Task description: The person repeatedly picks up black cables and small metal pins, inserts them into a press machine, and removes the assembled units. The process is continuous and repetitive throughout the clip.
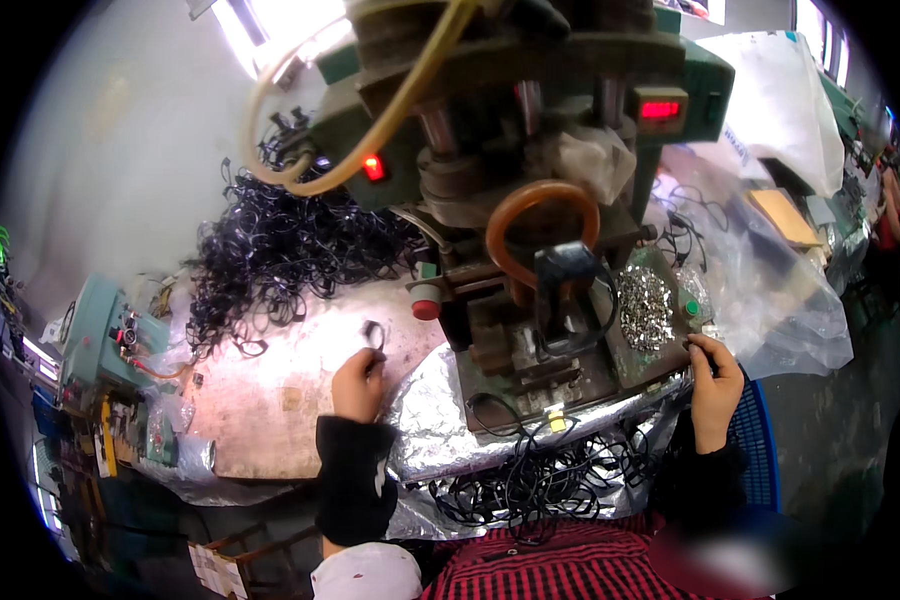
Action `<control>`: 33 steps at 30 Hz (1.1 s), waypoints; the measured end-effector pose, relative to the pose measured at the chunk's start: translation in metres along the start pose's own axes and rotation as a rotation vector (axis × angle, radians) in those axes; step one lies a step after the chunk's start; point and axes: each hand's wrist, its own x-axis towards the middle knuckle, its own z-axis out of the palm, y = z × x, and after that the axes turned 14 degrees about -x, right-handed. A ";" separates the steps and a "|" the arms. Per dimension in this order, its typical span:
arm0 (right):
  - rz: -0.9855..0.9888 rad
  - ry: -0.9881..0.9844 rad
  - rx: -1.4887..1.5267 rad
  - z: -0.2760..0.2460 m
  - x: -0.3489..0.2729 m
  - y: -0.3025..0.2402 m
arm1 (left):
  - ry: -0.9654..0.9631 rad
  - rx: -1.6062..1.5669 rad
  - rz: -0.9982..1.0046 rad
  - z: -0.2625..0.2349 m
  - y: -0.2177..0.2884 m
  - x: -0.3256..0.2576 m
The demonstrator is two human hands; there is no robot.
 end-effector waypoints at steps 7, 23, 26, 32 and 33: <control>-0.363 -0.200 0.199 0.044 0.012 -0.109 | 0.229 -0.779 0.060 0.026 0.090 0.000; 0.140 -0.558 0.944 0.079 -0.004 -0.140 | 0.210 -0.892 0.543 0.005 0.232 0.003; 0.062 -0.472 0.840 0.065 -0.020 -0.156 | 0.181 -1.048 0.471 0.004 0.230 0.006; -0.532 -0.058 -0.237 0.043 0.021 -0.098 | 0.030 -0.931 0.329 0.031 0.246 -0.024; -0.479 0.035 -0.523 0.047 0.027 -0.070 | -0.007 -0.924 0.291 0.036 0.248 -0.024</control>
